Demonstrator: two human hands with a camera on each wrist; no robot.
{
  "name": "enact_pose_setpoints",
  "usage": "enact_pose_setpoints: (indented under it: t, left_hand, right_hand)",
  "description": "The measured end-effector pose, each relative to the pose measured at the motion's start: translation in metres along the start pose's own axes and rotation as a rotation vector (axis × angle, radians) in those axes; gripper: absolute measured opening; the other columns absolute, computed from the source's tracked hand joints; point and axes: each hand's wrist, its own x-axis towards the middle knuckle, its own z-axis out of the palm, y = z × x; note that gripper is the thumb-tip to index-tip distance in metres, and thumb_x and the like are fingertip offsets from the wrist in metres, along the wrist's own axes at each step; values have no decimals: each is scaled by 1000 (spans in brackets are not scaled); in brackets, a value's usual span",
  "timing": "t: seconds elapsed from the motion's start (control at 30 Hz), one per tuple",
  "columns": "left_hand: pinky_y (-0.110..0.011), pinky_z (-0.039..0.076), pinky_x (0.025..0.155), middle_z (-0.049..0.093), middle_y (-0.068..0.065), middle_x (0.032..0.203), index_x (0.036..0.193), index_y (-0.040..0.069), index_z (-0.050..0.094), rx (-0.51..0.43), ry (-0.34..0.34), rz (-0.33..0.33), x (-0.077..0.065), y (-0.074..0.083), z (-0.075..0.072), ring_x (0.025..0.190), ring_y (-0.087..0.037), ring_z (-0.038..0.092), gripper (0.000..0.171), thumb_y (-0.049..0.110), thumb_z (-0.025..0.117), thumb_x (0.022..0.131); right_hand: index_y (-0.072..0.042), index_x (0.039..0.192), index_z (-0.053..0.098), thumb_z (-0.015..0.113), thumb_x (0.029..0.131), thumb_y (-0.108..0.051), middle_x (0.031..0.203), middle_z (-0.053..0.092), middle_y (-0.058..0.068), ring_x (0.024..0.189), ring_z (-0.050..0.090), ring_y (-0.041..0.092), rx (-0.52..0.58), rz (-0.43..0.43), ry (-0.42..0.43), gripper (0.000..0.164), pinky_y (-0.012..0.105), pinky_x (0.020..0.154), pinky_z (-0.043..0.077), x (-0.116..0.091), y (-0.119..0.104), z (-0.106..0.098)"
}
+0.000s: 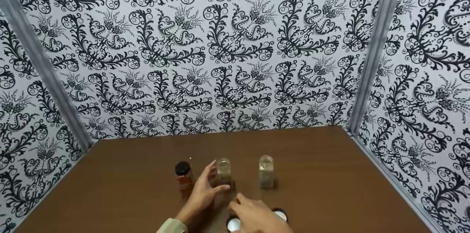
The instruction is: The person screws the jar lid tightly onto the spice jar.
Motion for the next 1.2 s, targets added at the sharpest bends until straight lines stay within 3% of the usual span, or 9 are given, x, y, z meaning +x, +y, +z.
enact_pose_setpoints:
  t: [0.2, 0.43, 0.7, 0.8, 1.0, 1.2]
  left_hand:
    - [-55, 48, 103, 56, -21, 142, 150, 13, 43, -32, 30, -40, 2, -1, 7, 127, -40, 57, 88, 22, 87, 75]
    - [-54, 48, 104, 61, -20, 137, 149, 13, 44, -89, 40, -56, 4, 2, 13, 126, -37, 60, 84, 16, 86, 76]
    - [-47, 54, 96, 69, -16, 125, 141, 9, 54, -90, 94, -53, 8, -3, 20, 115, -31, 66, 73, 17, 86, 76]
    - [-44, 55, 93, 70, -15, 123, 137, 10, 58, -108, 113, -47, 9, -4, 21, 113, -31, 67, 68, 15, 86, 76]
    - [-43, 57, 91, 70, -18, 123, 136, 6, 57, -141, 84, -56, 8, -4, 20, 111, -32, 69, 66, 16, 85, 77]
    - [-42, 57, 90, 71, -19, 122, 136, 6, 56, -145, 56, -57, 8, -5, 17, 108, -31, 70, 65, 17, 84, 78]
  right_hand:
    - [-26, 112, 65, 72, 86, -54, 102, 54, -7, 77, 53, 2, -65, 27, -47, 39, 26, 64, 46, 1, -5, 0]
    - [-25, 118, 65, 68, 92, -47, 105, 59, -7, 84, 55, 1, 16, 37, -133, 34, 30, 66, 49, 3, -6, -1]
    - [-21, 113, 69, 76, 87, -36, 105, 62, -6, 87, 58, 4, 18, 78, -190, 31, 31, 71, 51, 8, -11, -7]
    - [-18, 111, 68, 80, 85, -34, 103, 62, -5, 86, 57, 5, -18, 70, -156, 32, 29, 71, 50, 9, -14, -10]
    - [-17, 112, 64, 81, 81, -28, 106, 62, -5, 95, 58, 8, -83, -7, 20, 37, 30, 81, 53, 10, -22, -18]
    - [-16, 122, 66, 78, 82, -23, 109, 59, -5, 93, 57, 9, 36, -17, 118, 42, 28, 79, 52, 14, -23, -26]
